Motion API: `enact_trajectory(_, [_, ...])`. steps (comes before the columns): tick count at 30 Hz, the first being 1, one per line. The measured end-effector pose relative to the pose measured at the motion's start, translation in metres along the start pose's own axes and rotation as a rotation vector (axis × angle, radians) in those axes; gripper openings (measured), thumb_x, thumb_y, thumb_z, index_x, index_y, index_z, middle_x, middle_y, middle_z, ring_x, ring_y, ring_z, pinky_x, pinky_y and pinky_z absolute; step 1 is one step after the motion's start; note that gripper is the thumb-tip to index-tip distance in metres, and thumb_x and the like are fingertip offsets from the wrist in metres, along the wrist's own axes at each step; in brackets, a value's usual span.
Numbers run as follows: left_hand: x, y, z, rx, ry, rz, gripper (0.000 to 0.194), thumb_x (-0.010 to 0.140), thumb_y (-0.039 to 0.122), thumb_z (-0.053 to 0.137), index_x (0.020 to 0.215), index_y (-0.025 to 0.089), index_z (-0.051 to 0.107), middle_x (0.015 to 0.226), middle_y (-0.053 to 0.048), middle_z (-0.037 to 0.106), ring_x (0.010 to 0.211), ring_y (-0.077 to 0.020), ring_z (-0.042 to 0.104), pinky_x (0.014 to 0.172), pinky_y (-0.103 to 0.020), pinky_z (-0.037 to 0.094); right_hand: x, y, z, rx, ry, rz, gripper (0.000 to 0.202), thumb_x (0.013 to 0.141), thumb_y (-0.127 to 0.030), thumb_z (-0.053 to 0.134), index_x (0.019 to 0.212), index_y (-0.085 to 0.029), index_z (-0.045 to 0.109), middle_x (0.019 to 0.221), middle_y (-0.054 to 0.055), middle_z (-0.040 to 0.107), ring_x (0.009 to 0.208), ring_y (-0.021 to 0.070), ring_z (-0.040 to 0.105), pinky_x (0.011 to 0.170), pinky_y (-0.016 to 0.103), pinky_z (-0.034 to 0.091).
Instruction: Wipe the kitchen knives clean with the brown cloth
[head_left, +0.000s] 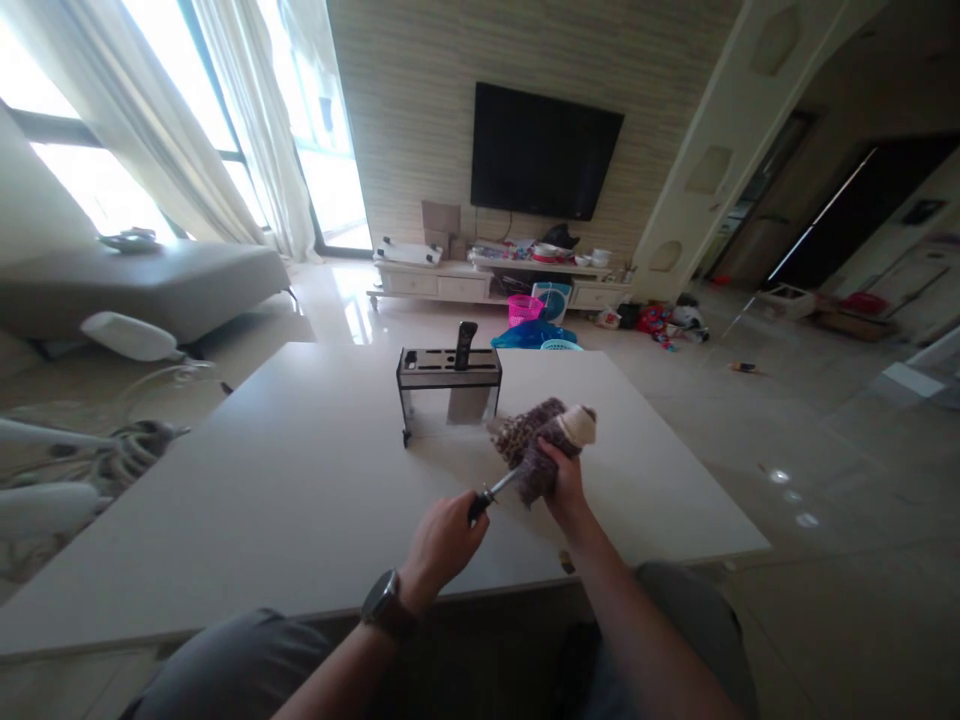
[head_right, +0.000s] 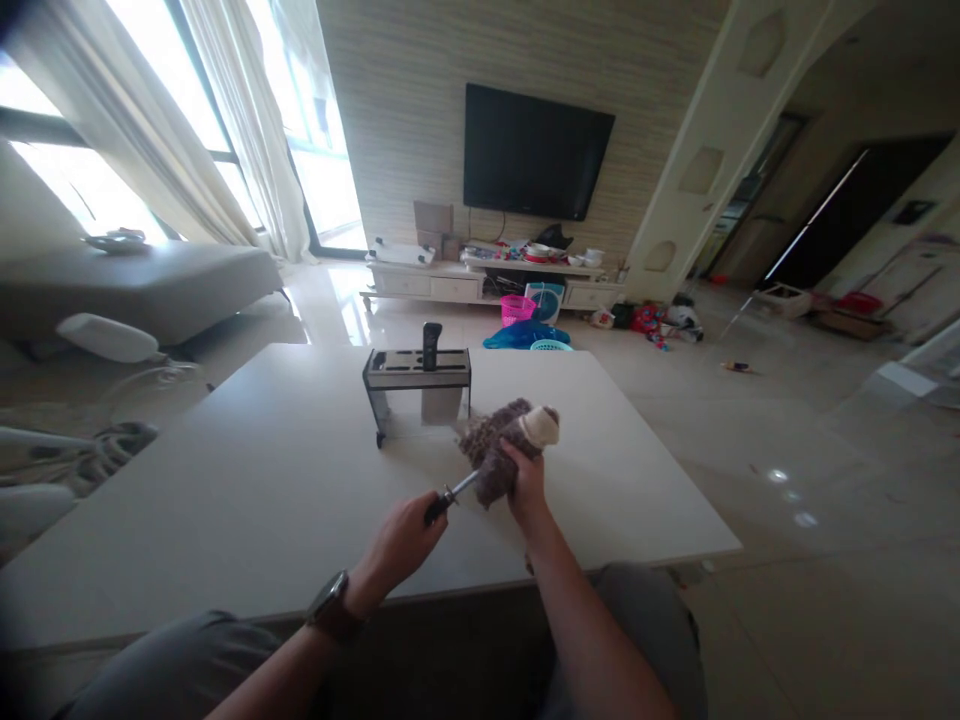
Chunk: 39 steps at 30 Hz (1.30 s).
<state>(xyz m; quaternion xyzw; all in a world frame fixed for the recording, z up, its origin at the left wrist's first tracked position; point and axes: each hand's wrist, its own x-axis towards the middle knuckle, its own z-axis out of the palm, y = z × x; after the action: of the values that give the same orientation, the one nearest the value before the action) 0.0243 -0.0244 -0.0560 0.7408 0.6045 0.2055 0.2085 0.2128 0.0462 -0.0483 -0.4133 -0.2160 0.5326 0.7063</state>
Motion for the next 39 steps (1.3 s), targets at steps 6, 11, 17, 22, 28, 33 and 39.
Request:
enact_trajectory(6, [0.002,0.000,0.006,0.022,-0.117,-0.036,0.016,0.090,0.025,0.054,0.078,0.021,0.062,0.071,-0.005,0.069,0.063,-0.0175,0.059,0.060,-0.033,0.022,0.025,-0.001,-0.023,0.087,0.092,0.046,0.041,0.064,-0.025,0.085,0.101,-0.016,0.073,0.093,0.005,0.080,0.079,0.0213,0.075,0.075,0.036,0.063])
enact_trajectory(11, [0.000,0.007,0.000,-0.018,-0.168,-0.026,0.016,0.092,0.027,0.053,0.079,0.022,0.060,0.066,-0.003,0.064,0.059,-0.0163,0.053,0.059,-0.031,0.022,0.029,-0.037,-0.024,0.108,0.140,-0.047,0.043,0.066,-0.025,0.085,0.106,-0.020,0.072,0.100,0.003,0.079,0.086,0.0200,0.074,0.079,0.036,0.062])
enact_trajectory(17, [-0.014,0.003,-0.008,0.028,-0.178,-0.026,0.016,0.094,0.029,0.052,0.081,0.022,0.060,0.067,-0.004,0.063,0.059,-0.0175,0.053,0.060,-0.031,0.021,0.006,-0.049,-0.022,0.056,0.094,-0.005,0.041,0.061,-0.026,0.087,0.099,-0.020,0.072,0.094,0.001,0.078,0.082,0.0180,0.071,0.075,0.031,0.060])
enact_trajectory(22, [-0.016,0.004,-0.010,-0.021,-0.088,-0.023,0.019,0.095,0.032,0.052,0.084,0.021,0.062,0.070,-0.004,0.066,0.062,-0.0177,0.054,0.060,-0.030,0.024,-0.029,-0.025,0.000,-0.018,-0.052,0.125,0.038,0.055,-0.027,0.090,0.088,-0.019,0.073,0.085,0.000,0.077,0.078,0.0186,0.070,0.077,0.033,0.059])
enact_trajectory(28, [-0.015,0.007,-0.008,-0.347,-0.011,0.015,0.018,0.091,0.027,0.055,0.099,0.019,0.069,0.082,-0.004,0.073,0.071,-0.0171,0.060,0.065,-0.025,0.037,-0.070,-0.007,0.016,-0.153,-0.317,0.201,0.047,0.057,-0.025,0.093,0.100,-0.020,0.075,0.106,0.003,0.079,0.101,0.0248,0.072,0.099,0.042,0.055])
enact_trajectory(33, [-0.022,0.013,-0.022,-0.465,0.037,0.048,0.025,0.090,0.027,0.056,0.106,0.016,0.071,0.090,-0.005,0.076,0.077,-0.0172,0.064,0.070,-0.025,0.044,-0.078,-0.022,0.017,-0.221,-0.482,0.260,0.054,0.051,-0.021,0.095,0.102,-0.020,0.076,0.111,0.007,0.079,0.109,0.0288,0.071,0.106,0.048,0.052])
enact_trajectory(39, [-0.033,0.016,-0.035,-0.346,0.045,-0.004,0.021,0.084,0.028,0.061,0.089,0.012,0.073,0.073,-0.005,0.073,0.064,-0.0145,0.058,0.060,-0.023,0.039,-0.078,-0.023,0.013,-0.313,-0.447,0.215,0.055,0.045,-0.021,0.097,0.097,-0.019,0.076,0.104,0.007,0.080,0.102,0.0296,0.073,0.100,0.051,0.055])
